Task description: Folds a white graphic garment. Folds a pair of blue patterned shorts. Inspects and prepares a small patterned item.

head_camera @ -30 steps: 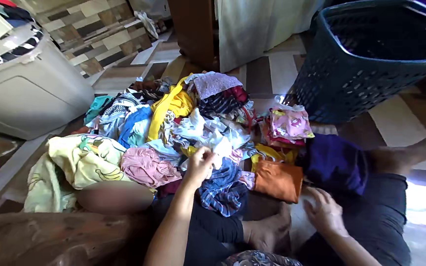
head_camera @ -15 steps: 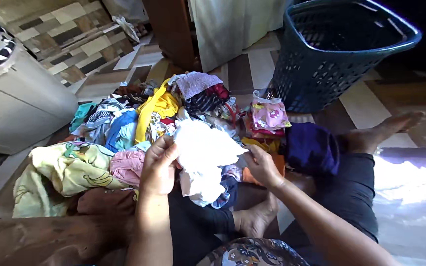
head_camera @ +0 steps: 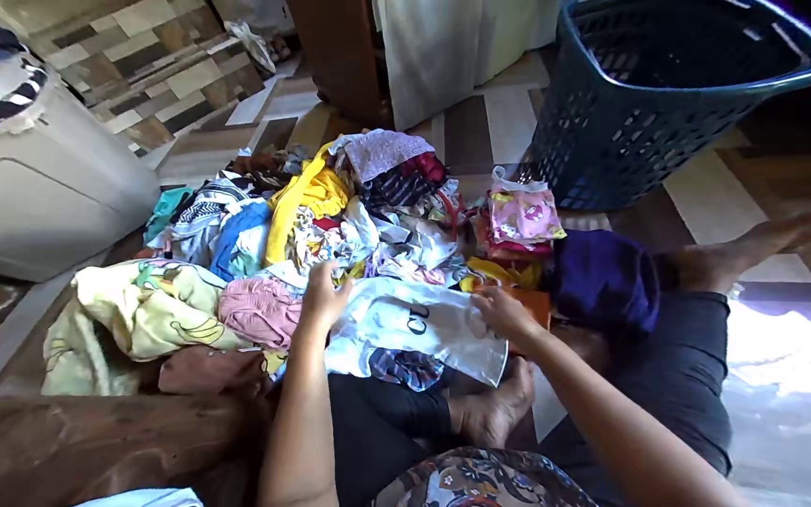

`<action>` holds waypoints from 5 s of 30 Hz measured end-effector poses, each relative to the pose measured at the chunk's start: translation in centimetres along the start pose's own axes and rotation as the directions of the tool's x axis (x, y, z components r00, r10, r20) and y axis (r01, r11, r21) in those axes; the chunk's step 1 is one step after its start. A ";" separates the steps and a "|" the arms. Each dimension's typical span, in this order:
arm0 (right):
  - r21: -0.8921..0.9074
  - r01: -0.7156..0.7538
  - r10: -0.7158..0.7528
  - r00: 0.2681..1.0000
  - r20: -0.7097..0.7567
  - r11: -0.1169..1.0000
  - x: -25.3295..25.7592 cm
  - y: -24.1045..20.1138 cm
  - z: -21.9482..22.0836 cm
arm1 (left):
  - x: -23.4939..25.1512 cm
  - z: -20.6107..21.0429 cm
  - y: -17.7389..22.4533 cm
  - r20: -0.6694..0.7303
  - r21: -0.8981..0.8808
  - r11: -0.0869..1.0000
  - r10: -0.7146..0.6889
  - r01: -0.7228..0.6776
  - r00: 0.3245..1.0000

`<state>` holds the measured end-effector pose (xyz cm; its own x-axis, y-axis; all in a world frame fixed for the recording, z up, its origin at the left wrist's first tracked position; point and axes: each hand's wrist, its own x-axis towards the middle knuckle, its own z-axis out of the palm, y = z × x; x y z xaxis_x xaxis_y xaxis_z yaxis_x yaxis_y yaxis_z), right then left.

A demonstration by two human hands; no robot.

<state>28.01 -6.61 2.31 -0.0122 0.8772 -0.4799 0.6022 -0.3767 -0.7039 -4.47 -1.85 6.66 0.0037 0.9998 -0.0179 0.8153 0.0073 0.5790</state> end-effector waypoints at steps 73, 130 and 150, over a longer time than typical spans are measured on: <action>0.647 0.480 -0.316 0.877 -0.361 0.592 -4.2 -6.2 -11.7 | 4.2 -11.6 8.2 -0.112 -0.815 0.578 -0.091 -0.039 0.989; 0.098 -0.346 0.359 0.911 -0.203 0.933 13.5 3.3 -0.9 | 13.5 9.7 -2.1 -0.004 0.085 0.925 -0.371 0.370 0.929; -0.352 0.216 -0.348 0.861 -0.372 0.911 5.9 6.4 7.0 | 5.0 12.7 1.5 0.087 0.193 0.978 0.068 -0.084 0.994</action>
<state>26.21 -5.97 -8.70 0.0767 0.9967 0.0266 0.8265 -0.0487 -0.5608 4.11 2.95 -2.94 0.1095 0.9927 -0.0498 0.9086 -0.0797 0.4099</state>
